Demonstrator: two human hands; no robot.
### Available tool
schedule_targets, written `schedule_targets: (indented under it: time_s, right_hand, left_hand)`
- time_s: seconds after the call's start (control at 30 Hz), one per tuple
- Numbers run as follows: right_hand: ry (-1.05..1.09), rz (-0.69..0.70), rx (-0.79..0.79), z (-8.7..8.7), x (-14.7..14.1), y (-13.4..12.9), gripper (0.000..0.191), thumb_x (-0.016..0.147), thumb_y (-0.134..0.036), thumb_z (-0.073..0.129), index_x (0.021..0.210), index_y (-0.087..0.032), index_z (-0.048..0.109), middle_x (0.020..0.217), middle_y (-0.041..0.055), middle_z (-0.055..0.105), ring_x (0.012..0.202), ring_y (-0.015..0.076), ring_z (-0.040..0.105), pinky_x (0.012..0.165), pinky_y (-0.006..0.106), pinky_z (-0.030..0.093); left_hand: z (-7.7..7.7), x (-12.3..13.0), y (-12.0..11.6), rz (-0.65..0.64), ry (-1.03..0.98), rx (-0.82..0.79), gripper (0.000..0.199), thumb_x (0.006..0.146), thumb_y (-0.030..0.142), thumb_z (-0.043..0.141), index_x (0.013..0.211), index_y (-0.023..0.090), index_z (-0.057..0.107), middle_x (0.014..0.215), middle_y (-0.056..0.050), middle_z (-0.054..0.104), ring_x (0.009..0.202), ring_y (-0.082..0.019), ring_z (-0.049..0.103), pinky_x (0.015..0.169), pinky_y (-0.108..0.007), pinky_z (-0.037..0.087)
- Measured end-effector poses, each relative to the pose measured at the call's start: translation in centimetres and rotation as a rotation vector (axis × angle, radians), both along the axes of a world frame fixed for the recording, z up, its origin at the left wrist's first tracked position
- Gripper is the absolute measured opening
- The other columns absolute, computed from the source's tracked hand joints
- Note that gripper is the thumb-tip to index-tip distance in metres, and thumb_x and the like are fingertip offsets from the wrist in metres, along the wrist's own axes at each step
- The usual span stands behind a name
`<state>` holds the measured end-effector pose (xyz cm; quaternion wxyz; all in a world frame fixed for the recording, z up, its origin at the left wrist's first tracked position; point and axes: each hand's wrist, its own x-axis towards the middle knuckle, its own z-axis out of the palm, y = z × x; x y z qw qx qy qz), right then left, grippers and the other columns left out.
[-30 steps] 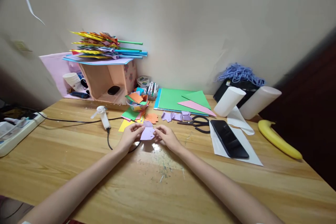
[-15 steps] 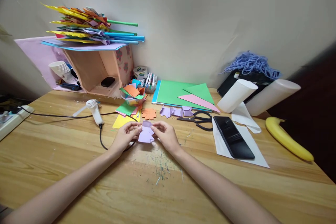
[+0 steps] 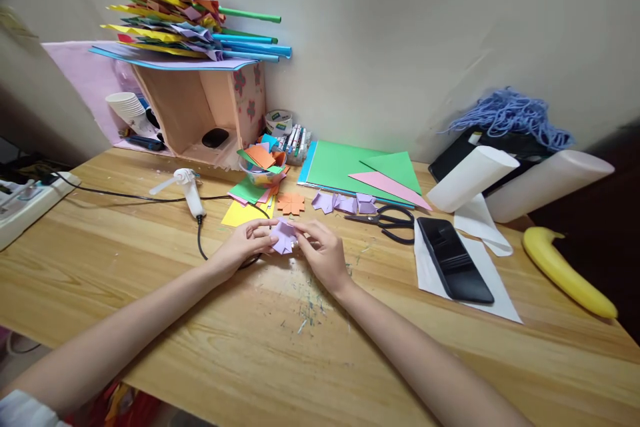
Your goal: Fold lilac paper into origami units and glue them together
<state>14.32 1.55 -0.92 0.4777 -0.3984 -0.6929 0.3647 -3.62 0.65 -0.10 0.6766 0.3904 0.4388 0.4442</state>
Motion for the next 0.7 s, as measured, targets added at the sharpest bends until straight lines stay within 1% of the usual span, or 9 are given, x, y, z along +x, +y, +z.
schedule_targets:
  time_s: [0.23, 0.37, 0.53, 0.7]
  right_hand:
    - [-0.162, 0.028, 0.076, -0.03, 0.13, 0.07, 0.027, 0.085, -0.02, 0.048, 0.106, -0.025, 0.064, 0.088, 0.004, 0.06, 0.076, 0.0134, 0.057, 0.065, 0.025, 0.046]
    - [-0.191, 0.037, 0.077, 0.01, 0.11, 0.13, 0.027, 0.085, -0.02, 0.047, 0.106, -0.025, 0.064, 0.089, 0.0046, 0.061, 0.077, 0.0144, 0.057, 0.065, 0.026, 0.045]
    - [-0.204, 0.045, 0.067, 0.06, 0.03, 0.16, 0.026, 0.085, -0.021, 0.046, 0.103, -0.024, 0.065, 0.089, 0.0049, 0.061, 0.078, 0.0147, 0.057, 0.066, 0.026, 0.045]
    - [-0.224, 0.058, 0.061, 0.09, -0.03, 0.13, 0.026, 0.085, -0.019, 0.046, 0.103, -0.023, 0.065, 0.091, 0.0046, 0.061, 0.078, 0.014, 0.058, 0.063, 0.024, 0.046]
  left_hand:
    - [0.1, -0.12, -0.01, 0.047, -0.012, -0.019, 0.053, 0.061, 0.025, 0.077, 0.105, 0.01, 0.052, 0.079, -0.006, 0.068, 0.061, -0.01, 0.063, 0.06, -0.019, 0.051]
    - [0.27, -0.13, 0.02, 0.071, -0.002, -0.024, 0.056, 0.059, 0.024, 0.078, 0.106, 0.01, 0.052, 0.073, -0.004, 0.067, 0.061, -0.011, 0.063, 0.059, -0.019, 0.051]
    - [0.64, -0.22, -0.02, 0.078, 0.049, -0.042, 0.055, 0.062, 0.023, 0.076, 0.109, 0.01, 0.051, 0.066, -0.001, 0.066, 0.051, -0.008, 0.059, 0.053, -0.017, 0.048]
    - [0.28, -0.31, 0.11, 0.083, 0.05, -0.032, 0.054, 0.061, 0.023, 0.077, 0.107, 0.01, 0.05, 0.073, -0.004, 0.067, 0.058, -0.009, 0.062, 0.056, -0.017, 0.049]
